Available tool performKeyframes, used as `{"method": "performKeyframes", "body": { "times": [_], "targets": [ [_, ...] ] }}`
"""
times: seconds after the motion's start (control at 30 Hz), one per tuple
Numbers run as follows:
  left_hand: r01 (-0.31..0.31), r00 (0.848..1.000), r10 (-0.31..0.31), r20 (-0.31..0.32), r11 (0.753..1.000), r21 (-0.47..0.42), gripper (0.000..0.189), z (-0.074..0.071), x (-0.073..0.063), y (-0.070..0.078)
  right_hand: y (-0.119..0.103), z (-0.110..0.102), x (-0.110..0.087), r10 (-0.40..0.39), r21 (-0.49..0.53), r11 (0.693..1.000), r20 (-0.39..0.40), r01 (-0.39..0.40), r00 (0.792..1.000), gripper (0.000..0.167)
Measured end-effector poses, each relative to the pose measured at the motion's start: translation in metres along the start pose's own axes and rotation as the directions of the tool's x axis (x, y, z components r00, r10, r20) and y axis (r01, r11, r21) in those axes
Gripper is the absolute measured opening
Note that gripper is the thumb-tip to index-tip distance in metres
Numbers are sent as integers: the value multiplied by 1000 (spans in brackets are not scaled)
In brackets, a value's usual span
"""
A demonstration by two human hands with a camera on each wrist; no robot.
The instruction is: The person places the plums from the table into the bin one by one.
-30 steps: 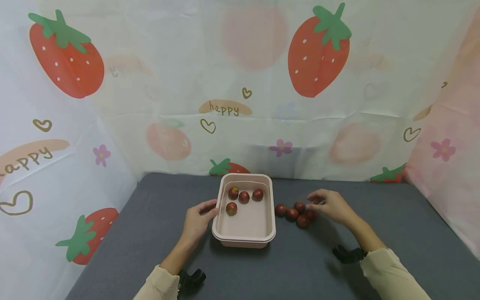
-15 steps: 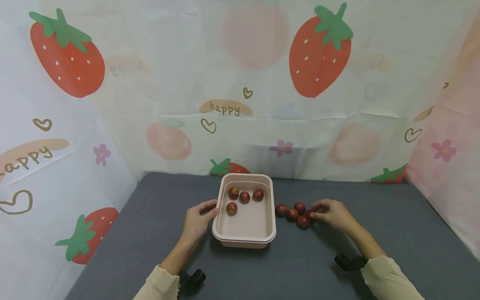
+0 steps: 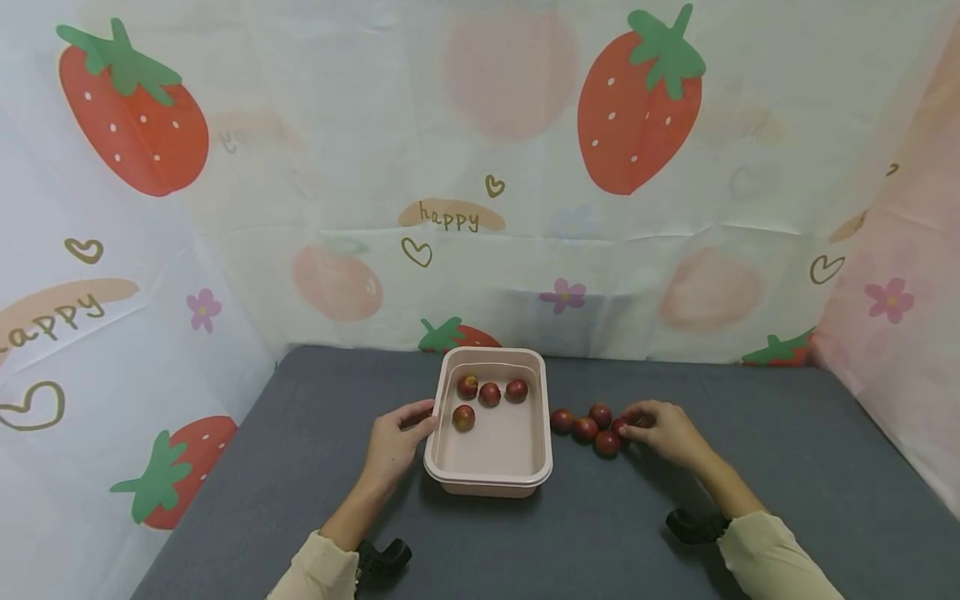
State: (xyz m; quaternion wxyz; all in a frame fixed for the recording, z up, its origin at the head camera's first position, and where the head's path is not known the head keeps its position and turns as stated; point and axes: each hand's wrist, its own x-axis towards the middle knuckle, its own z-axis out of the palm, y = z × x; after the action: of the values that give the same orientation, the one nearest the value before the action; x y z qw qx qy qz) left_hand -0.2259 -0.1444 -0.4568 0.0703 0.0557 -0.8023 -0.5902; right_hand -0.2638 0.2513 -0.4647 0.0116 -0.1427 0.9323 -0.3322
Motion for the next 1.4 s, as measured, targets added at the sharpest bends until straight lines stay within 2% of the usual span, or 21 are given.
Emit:
{"method": "performKeyframes", "body": {
  "times": [0.6, 1.4],
  "targets": [
    [10, 1000, -10, -2, 1000, 7, 31, -1, 0, 0, 2, 3, -2, 18, 48, 999, -25, -17, 1000, 28],
    [-1, 1000, 1, -1, 1000, 9, 31, 0, -1, -1, 0, -9, -4, 38, 62, 998, -64, -34, 997, 30]
  ]
}}
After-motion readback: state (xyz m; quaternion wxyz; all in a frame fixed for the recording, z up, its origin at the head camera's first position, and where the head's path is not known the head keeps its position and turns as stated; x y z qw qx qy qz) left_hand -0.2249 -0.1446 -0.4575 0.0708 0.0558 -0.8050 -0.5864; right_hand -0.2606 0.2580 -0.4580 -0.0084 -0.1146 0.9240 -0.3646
